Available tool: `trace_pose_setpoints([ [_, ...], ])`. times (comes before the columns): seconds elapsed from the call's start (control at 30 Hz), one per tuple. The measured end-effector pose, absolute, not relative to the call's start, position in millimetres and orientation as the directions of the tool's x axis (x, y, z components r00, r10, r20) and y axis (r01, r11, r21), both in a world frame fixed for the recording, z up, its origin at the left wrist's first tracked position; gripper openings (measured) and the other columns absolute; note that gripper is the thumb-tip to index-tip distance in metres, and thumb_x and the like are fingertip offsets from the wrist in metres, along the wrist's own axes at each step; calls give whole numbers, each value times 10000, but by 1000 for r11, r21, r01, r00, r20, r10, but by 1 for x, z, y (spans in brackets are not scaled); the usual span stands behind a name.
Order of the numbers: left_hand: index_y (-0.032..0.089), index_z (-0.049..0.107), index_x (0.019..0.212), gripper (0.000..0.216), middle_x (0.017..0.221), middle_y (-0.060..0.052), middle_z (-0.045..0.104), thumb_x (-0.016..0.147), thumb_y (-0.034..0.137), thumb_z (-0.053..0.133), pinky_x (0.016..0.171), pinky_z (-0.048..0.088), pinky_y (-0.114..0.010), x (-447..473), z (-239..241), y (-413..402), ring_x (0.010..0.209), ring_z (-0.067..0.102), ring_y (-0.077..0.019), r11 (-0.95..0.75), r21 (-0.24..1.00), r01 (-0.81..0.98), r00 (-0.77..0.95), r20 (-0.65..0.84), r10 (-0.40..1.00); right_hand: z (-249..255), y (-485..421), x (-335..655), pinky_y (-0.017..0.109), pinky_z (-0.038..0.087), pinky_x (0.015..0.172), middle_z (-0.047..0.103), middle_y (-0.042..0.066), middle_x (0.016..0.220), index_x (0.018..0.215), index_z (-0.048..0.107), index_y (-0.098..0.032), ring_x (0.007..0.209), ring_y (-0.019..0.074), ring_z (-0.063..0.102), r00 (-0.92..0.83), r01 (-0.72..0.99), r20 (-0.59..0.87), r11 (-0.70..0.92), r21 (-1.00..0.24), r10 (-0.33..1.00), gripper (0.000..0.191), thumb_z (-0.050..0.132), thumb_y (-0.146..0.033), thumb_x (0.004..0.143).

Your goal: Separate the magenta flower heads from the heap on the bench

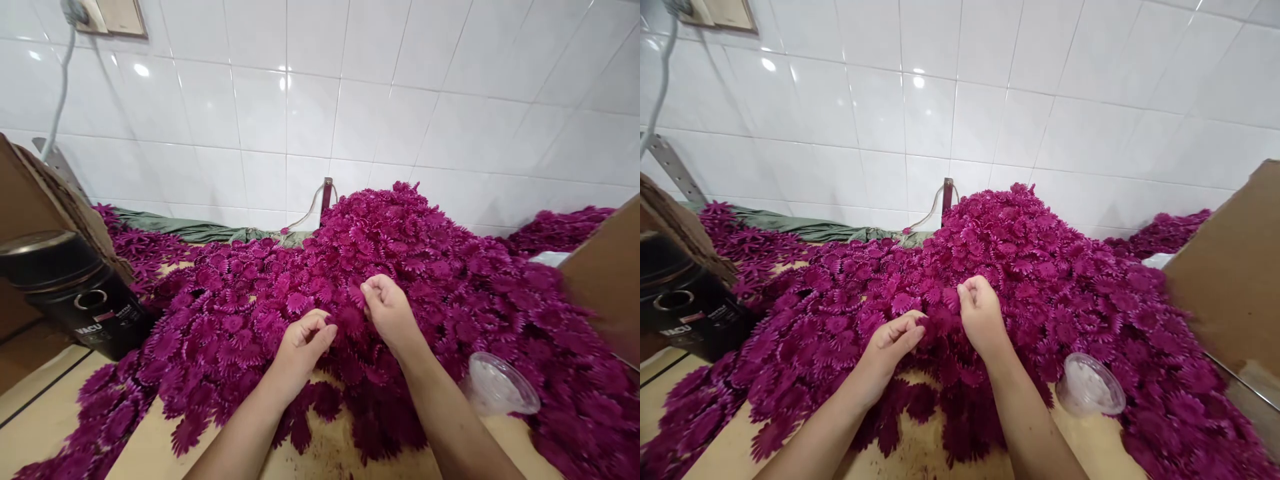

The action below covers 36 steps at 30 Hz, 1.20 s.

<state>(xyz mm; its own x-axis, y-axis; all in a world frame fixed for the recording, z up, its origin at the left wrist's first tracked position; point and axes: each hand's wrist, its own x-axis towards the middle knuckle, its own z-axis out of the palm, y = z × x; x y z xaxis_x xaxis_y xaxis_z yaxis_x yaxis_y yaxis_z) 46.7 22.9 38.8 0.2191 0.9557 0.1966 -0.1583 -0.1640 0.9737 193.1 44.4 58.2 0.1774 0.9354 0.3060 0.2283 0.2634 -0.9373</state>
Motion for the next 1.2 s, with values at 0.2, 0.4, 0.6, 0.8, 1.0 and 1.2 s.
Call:
trace_pose_setpoints([
  [0.2, 179, 393, 508, 352, 502, 72, 387, 547, 410, 656, 516, 347, -203, 47, 35, 26, 487, 356, -69, -5, 968, -252, 178, 51, 983, 56, 45, 194, 250, 396, 494, 423, -36, 613, 728, 414, -205, 496, 98, 420, 159, 275, 345, 295, -915, 925, 201, 503, -376, 672],
  [0.4, 183, 432, 601, 327, 480, 88, 439, 494, 337, 699, 483, 360, -179, 49, 29, 33, 453, 404, -54, -19, 957, -289, 67, 40, 997, 52, 39, 206, 406, 414, 813, 523, 116, 977, 925, 533, -163, 865, 216, 526, 253, 564, 414, 215, -798, 874, 349, 548, -412, 681],
  [0.6, 166, 574, 819, 328, 695, 14, 601, 516, 228, 686, 610, 430, -216, 48, 35, 29, 625, 538, -104, -6, 946, -323, 59, 27, 998, 52, 5, 169, 288, 450, 615, 594, 43, 764, 839, 523, -173, 688, 164, 556, -49, 480, 148, 153, -864, 988, 332, 601, -442, 660],
  [0.8, 166, 619, 765, 135, 767, -14, 634, 646, 216, 580, 732, 437, -255, 47, 32, 28, 764, 569, -149, -73, 979, -190, 105, 94, 990, 46, 7, 160, 292, 407, 616, 601, 42, 715, 768, 550, -191, 652, 168, 543, -40, 624, 287, 248, -741, 957, 152, 434, -287, 785],
  [1.0, 172, 622, 728, 123, 739, -7, 642, 610, 173, 591, 725, 423, -241, 43, 41, 24, 729, 563, -141, -121, 985, -126, 18, 124, 992, 49, 44, 218, 280, 398, 569, 552, 19, 566, 667, 520, -194, 542, 155, 510, 419, 638, 465, 112, -762, 780, 167, 398, -260, 760],
  [1.2, 165, 614, 702, 179, 633, 15, 598, 560, 264, 656, 596, 408, -222, 47, 43, 22, 596, 509, -112, -1, 987, -163, 67, 12, 998, 48, 67, 250, 393, 415, 755, 564, 104, 858, 874, 572, -158, 800, 232, 531, 372, 759, 590, 131, -638, 717, 284, 557, -310, 634],
])
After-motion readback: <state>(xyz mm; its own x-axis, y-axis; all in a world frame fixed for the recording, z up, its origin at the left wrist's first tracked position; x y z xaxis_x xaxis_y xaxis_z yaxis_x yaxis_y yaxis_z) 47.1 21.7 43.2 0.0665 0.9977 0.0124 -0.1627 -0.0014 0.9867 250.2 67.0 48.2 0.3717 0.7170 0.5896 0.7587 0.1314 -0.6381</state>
